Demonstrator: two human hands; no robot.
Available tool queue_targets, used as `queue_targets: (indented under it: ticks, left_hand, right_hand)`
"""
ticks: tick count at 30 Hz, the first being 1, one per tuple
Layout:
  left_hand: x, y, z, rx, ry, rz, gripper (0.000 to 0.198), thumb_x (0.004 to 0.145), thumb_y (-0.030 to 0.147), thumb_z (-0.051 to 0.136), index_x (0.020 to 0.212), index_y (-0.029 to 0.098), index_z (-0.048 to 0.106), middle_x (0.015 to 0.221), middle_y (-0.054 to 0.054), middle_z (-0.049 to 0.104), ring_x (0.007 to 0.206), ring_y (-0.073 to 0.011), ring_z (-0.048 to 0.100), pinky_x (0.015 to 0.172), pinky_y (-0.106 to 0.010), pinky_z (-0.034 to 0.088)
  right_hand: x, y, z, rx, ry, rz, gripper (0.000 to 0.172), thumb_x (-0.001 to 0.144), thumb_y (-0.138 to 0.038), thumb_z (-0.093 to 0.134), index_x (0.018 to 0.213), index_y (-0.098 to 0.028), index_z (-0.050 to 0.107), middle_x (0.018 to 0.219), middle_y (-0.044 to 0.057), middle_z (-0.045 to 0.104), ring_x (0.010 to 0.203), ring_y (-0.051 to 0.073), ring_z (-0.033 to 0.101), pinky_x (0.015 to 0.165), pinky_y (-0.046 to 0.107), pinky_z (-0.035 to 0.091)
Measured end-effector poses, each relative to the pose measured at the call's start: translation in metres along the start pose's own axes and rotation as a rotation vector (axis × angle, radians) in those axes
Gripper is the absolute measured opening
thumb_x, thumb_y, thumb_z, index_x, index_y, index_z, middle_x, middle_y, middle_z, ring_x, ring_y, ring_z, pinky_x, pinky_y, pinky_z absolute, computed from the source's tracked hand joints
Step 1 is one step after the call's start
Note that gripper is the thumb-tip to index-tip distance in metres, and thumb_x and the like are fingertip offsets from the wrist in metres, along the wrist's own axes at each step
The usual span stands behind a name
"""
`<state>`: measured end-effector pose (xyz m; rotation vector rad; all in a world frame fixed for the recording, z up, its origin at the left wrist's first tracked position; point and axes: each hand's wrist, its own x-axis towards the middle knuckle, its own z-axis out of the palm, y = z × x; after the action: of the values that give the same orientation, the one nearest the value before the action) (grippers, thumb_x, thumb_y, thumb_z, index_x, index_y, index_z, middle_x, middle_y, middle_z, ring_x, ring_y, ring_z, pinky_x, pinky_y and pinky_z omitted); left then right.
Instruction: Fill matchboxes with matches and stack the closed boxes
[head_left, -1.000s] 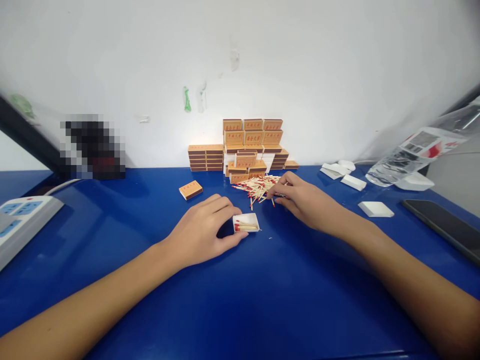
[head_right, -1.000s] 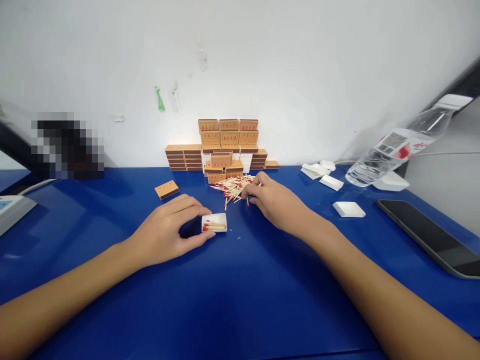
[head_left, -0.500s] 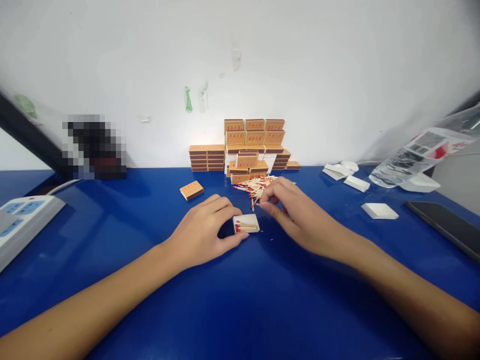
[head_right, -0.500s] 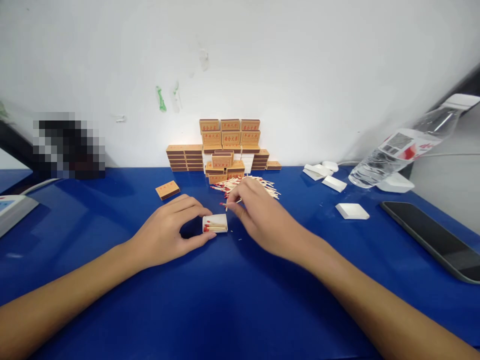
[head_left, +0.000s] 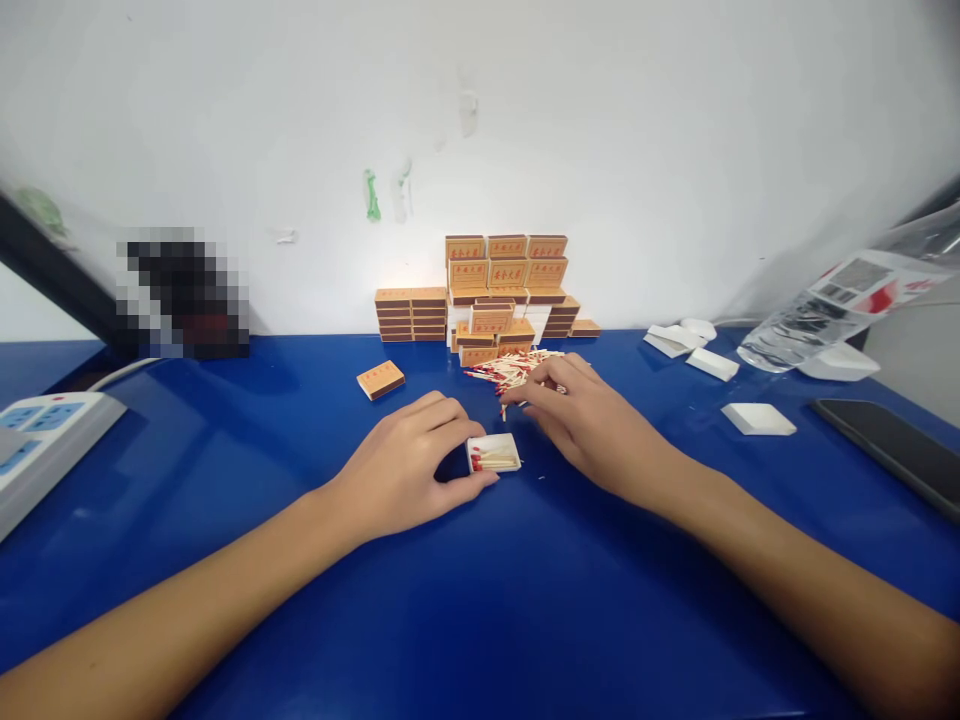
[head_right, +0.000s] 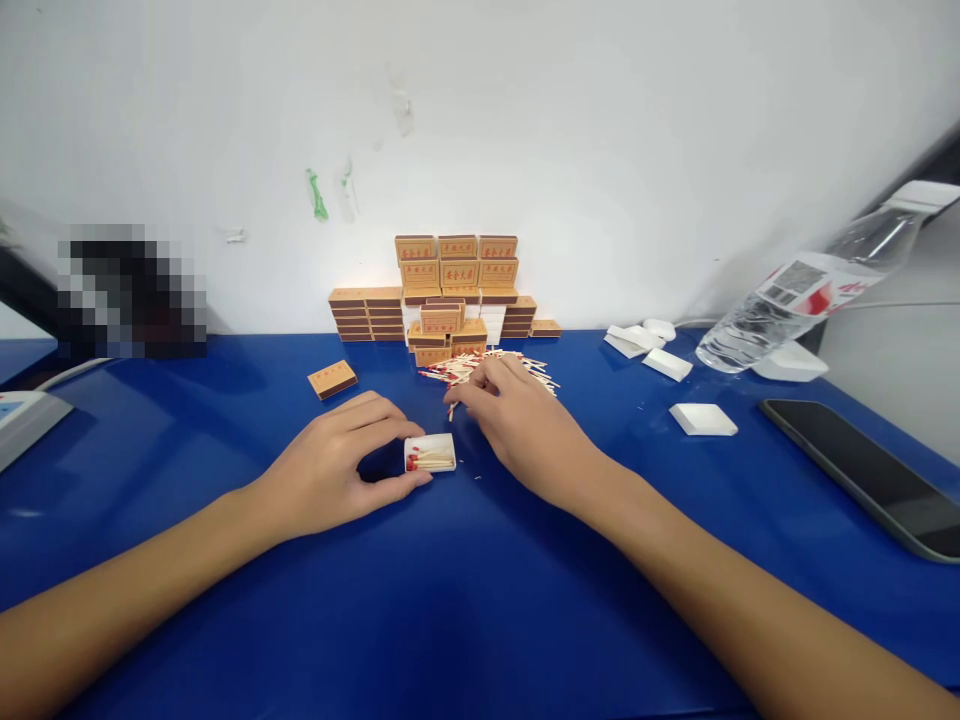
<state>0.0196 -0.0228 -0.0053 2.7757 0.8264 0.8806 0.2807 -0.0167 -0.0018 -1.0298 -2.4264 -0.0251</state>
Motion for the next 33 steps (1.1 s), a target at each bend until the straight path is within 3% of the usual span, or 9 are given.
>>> queue_targets:
  ticks: [4,16,22,29,33]
  left_hand:
    - [0.0,0.0,-0.001,-0.002,-0.019,-0.003,0.028,0.094,0.034,0.077,0.112,0.013,0.072,0.104,-0.01,0.072,0.095,-0.0256,0.067,0.083,-0.042,0.059]
    - [0.0,-0.001,0.0,0.007,-0.015,-0.005,0.027,0.097,0.037,0.074,0.112,0.015,0.072,0.103,-0.01,0.072,0.095,-0.0253,0.067,0.083,-0.042,0.059]
    - [-0.001,-0.002,-0.001,0.011,-0.013,0.008,0.027,0.097,0.037,0.074,0.112,0.015,0.071,0.102,-0.01,0.073,0.094,-0.0252,0.067,0.082,-0.041,0.059]
    - [0.0,-0.001,-0.001,0.015,-0.018,-0.007,0.028,0.096,0.037,0.075,0.112,0.015,0.071,0.103,-0.01,0.072,0.094,-0.0254,0.067,0.083,-0.041,0.059]
    - [-0.001,0.0,-0.001,0.012,-0.025,-0.008,0.027,0.096,0.037,0.074,0.112,0.015,0.071,0.103,-0.01,0.072,0.095,-0.0254,0.067,0.083,-0.041,0.059]
  right_hand:
    - [0.0,0.011,0.006,-0.031,-0.051,-0.062,0.028,0.105,-0.009,0.048,0.116,-0.02,0.071,0.108,0.012,0.06,0.102,0.027,0.054,0.092,0.045,0.05]
    - [0.001,0.023,-0.001,-0.102,-0.081,-0.04,0.017,0.105,-0.02,0.056,0.106,-0.019,0.073,0.109,0.014,0.064,0.103,0.03,0.053,0.09,0.045,0.051]
    - [0.003,0.018,0.002,-0.209,-0.123,-0.046,0.024,0.11,-0.023,0.047,0.098,-0.016,0.067,0.107,0.016,0.066,0.101,0.03,0.055,0.093,0.047,0.049]
    - [0.003,0.012,0.002,-0.032,-0.088,0.065,0.021,0.109,-0.022,0.044,0.096,-0.019,0.06,0.102,0.013,0.067,0.095,0.028,0.055,0.089,0.044,0.048]
    - [0.002,0.016,0.005,0.018,-0.098,0.081,0.02,0.109,-0.02,0.045,0.108,-0.018,0.065,0.106,0.014,0.07,0.1,0.03,0.057,0.091,0.046,0.048]
